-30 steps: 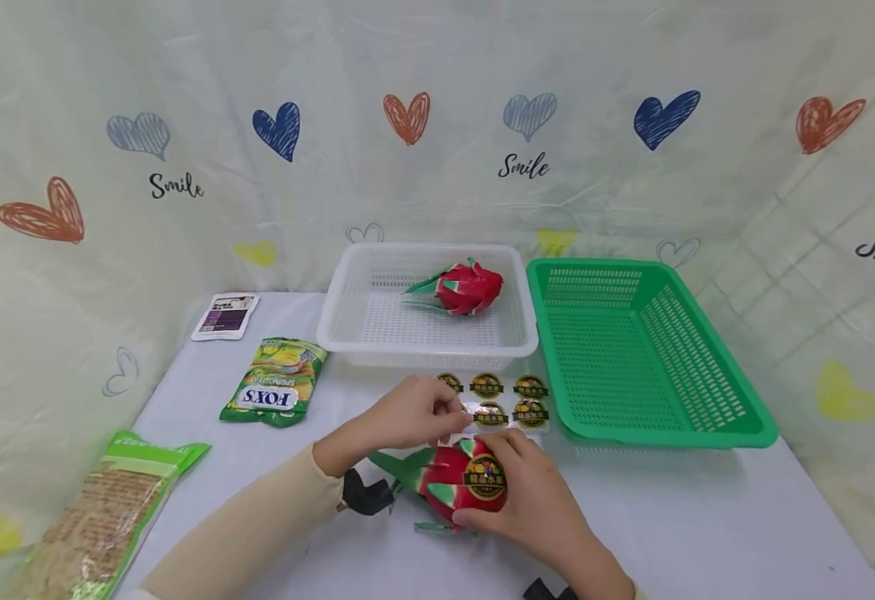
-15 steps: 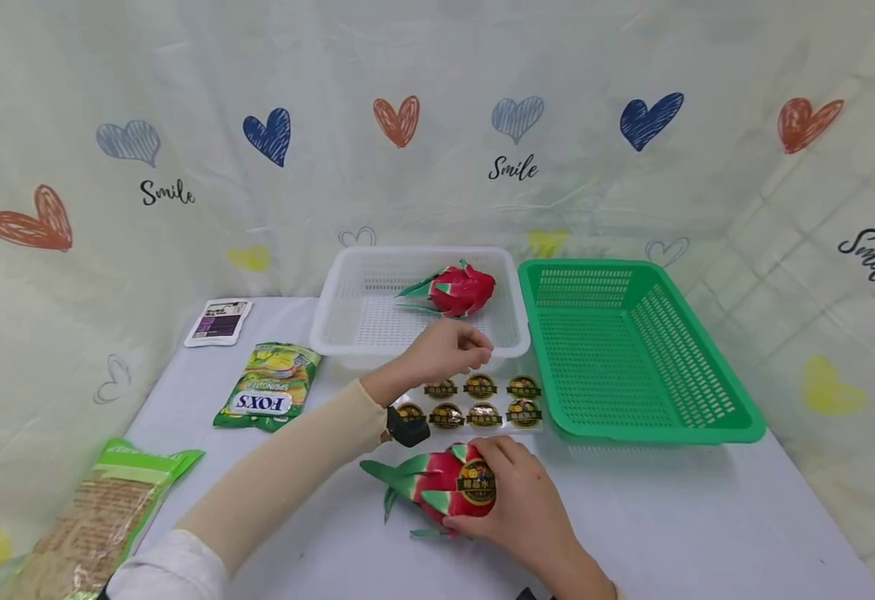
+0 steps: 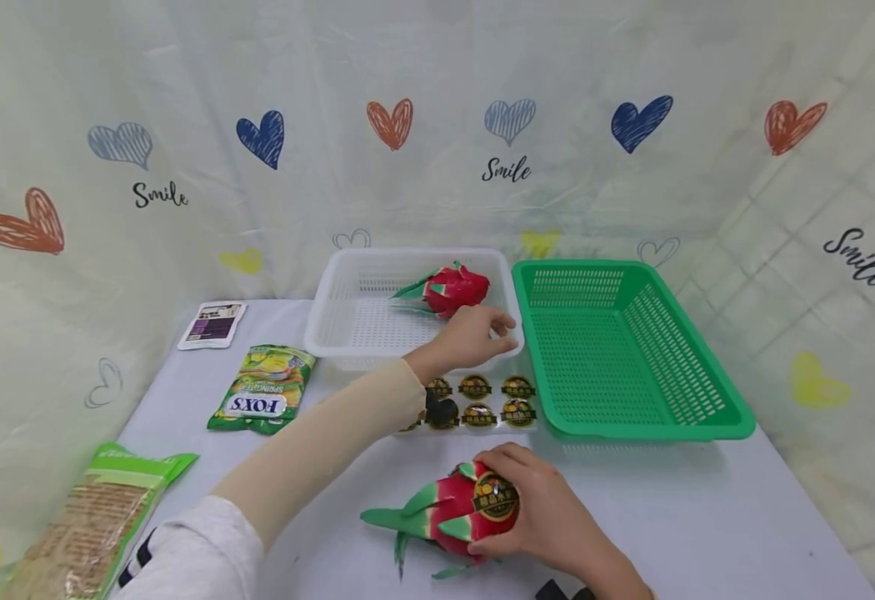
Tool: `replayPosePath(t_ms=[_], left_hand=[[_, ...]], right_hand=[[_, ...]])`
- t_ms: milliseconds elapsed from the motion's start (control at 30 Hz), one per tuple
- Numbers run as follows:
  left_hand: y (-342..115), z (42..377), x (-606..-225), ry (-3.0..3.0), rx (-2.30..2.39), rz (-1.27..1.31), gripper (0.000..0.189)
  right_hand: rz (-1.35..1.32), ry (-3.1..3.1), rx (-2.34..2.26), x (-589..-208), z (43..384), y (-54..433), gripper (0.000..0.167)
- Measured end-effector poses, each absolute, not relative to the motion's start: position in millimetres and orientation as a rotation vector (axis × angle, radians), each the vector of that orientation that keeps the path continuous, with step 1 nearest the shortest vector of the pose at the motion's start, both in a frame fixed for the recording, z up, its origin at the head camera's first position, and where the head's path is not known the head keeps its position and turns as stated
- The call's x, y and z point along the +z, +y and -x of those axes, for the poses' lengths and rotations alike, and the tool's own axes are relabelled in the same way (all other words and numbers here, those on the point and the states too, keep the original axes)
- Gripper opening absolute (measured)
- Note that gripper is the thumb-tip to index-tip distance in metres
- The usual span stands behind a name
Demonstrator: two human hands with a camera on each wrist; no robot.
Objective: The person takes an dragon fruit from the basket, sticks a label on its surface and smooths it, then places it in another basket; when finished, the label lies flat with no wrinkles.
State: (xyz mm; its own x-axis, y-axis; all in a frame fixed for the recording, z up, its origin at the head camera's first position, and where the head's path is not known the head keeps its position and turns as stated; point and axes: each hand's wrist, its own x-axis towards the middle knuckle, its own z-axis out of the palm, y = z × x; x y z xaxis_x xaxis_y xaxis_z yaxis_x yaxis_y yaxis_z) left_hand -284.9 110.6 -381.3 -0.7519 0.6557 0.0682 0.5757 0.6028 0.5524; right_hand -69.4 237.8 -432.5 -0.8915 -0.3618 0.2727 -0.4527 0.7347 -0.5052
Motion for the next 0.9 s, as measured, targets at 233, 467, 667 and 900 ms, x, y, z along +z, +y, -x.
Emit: replayPosePath(t_ms=[233, 467, 667, 900], left_hand=[[128.3, 281.6, -382.4, 2.702, 0.235, -1.413, 0.047], [123.9, 277.4, -386.4, 2.633, 0.068, -1.48, 0.051], [118.5, 275.5, -389.4, 2.591, 0.082, -1.477, 0.056], [114.5, 272.4, -391.5, 2.597, 0.03, -1.479, 0.06]], right_hand=[[-0.777, -2.822, 1.019, -421.4, 68.9, 257.4, 0.074], [-0.763, -2.786, 1.022, -401.4, 74.6, 286.7, 0.08], [-0.778, -2.625, 0.98, -385.5, 92.4, 319.8, 0.091], [-0.752, -2.581, 1.087, -368.6, 109.6, 341.9, 0.089]])
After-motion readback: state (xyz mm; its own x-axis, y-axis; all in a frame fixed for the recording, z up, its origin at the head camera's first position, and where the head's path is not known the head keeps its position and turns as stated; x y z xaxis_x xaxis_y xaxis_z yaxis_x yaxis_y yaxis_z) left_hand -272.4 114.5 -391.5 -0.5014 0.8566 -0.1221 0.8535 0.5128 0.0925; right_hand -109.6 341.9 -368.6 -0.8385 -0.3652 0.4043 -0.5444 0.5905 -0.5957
